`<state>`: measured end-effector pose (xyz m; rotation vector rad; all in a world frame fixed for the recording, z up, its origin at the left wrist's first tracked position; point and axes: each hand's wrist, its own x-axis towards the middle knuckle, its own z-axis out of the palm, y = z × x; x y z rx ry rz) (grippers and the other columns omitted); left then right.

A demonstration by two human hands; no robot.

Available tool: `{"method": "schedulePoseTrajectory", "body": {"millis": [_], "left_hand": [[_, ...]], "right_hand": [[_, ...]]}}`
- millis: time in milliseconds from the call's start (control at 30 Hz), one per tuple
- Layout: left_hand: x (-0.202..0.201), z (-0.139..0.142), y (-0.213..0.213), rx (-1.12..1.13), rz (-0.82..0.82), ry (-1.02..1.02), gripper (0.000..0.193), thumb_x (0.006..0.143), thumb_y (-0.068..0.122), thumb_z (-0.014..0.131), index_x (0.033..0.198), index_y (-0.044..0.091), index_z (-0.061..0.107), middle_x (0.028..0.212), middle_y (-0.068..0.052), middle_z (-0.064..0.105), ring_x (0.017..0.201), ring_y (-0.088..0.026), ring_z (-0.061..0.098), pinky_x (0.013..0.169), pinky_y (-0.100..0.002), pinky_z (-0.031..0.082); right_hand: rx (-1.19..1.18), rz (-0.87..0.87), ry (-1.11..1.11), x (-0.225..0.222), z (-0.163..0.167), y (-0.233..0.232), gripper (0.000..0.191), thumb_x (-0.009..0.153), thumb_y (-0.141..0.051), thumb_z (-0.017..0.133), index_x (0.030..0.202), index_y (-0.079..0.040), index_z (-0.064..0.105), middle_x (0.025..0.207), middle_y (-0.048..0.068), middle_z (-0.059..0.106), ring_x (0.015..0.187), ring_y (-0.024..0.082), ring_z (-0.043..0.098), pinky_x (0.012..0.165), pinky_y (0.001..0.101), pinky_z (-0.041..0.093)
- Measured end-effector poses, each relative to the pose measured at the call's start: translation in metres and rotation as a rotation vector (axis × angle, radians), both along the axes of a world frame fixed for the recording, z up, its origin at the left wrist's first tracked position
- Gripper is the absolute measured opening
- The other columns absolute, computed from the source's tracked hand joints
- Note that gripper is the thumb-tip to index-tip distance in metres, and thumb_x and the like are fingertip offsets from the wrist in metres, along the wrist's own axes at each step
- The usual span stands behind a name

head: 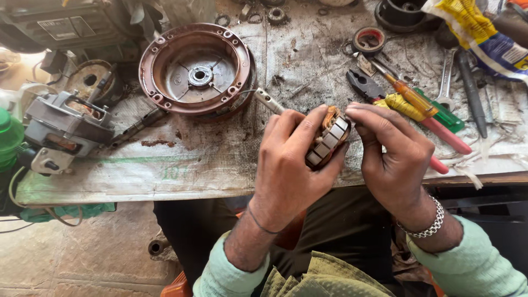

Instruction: The person holds a small cylindrical electrical component with copper windings and repeatedly taps its surface with a small metal tool. The work is performed at a cluttered workbench with various tools and parts visible. The person continues the tapping action throughout the clip without completing the repair.

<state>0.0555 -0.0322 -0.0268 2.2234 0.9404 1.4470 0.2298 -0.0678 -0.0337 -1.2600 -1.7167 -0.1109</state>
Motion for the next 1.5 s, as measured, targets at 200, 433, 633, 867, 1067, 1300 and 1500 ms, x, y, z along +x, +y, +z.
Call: {"method": "schedulePoseTrajectory", "body": {"millis": [200, 433, 633, 867, 1067, 1300, 1500], "left_hand": [[0.016, -0.01, -0.006, 0.024, 0.129, -0.094, 0.052, 0.091, 0.019, 0.084, 0.136, 0.003, 0.063, 0.1, -0.011, 0.06, 0.094, -0.025, 0.061, 0.084, -0.037, 0.052], [0.019, -0.018, -0.005, 0.088, 0.124, -0.092, 0.051, 0.093, 0.018, 0.086, 0.135, 0.001, 0.063, 0.102, -0.009, 0.058, 0.086, -0.024, 0.062, 0.076, -0.036, 0.053], [0.012, -0.011, -0.016, 0.077, 0.142, -0.05, 0.05, 0.088, 0.013, 0.083, 0.133, 0.0, 0.064, 0.099, -0.009, 0.059, 0.088, -0.026, 0.063, 0.078, -0.037, 0.054], [0.015, -0.007, -0.015, 0.048, 0.161, -0.048, 0.05, 0.085, 0.012, 0.083, 0.131, 0.001, 0.065, 0.099, -0.009, 0.06, 0.091, -0.026, 0.063, 0.081, -0.037, 0.054], [0.019, -0.01, -0.016, 0.058, 0.161, -0.057, 0.051, 0.084, 0.013, 0.082, 0.13, -0.001, 0.066, 0.101, -0.01, 0.059, 0.089, -0.028, 0.061, 0.08, -0.038, 0.053], [0.022, -0.012, -0.018, 0.059, 0.156, -0.062, 0.056, 0.079, 0.011, 0.078, 0.132, -0.002, 0.066, 0.097, -0.009, 0.059, 0.088, -0.027, 0.06, 0.081, -0.036, 0.053], [0.022, -0.012, -0.02, 0.061, 0.13, -0.049, 0.056, 0.082, 0.015, 0.078, 0.131, -0.006, 0.065, 0.101, -0.012, 0.058, 0.09, -0.029, 0.059, 0.078, -0.038, 0.052]], "right_hand": [[-0.021, 0.01, 0.022, -0.004, 0.006, 0.005, 0.025, 0.102, 0.013, 0.065, 0.123, 0.0, 0.069, 0.119, 0.016, 0.072, 0.112, 0.029, 0.073, 0.096, 0.0346, 0.058], [0.003, 0.041, 0.014, -0.004, 0.008, 0.0, 0.026, 0.097, 0.015, 0.063, 0.119, 0.002, 0.069, 0.116, 0.019, 0.071, 0.107, 0.031, 0.073, 0.092, 0.0361, 0.058], [0.065, 0.137, -0.023, 0.0, 0.002, -0.005, 0.022, 0.1, 0.012, 0.066, 0.119, 0.001, 0.07, 0.118, 0.017, 0.072, 0.108, 0.029, 0.074, 0.093, 0.0356, 0.06], [0.0, 0.124, 0.011, -0.011, 0.023, -0.006, 0.019, 0.093, 0.009, 0.068, 0.111, 0.004, 0.067, 0.114, 0.019, 0.069, 0.102, 0.032, 0.073, 0.091, 0.0363, 0.06], [0.101, 0.06, -0.233, -0.011, 0.03, -0.017, 0.021, 0.094, 0.016, 0.066, 0.111, 0.005, 0.071, 0.11, 0.021, 0.072, 0.113, 0.037, 0.073, 0.101, 0.0442, 0.062], [0.155, 0.113, -0.256, -0.014, 0.028, -0.019, 0.027, 0.085, 0.019, 0.06, 0.105, 0.006, 0.072, 0.105, 0.021, 0.073, 0.106, 0.038, 0.074, 0.096, 0.0473, 0.062], [0.164, 0.177, -0.292, -0.013, 0.026, -0.019, 0.024, 0.081, 0.015, 0.063, 0.102, 0.007, 0.073, 0.105, 0.022, 0.073, 0.105, 0.041, 0.074, 0.097, 0.0507, 0.061]]}}
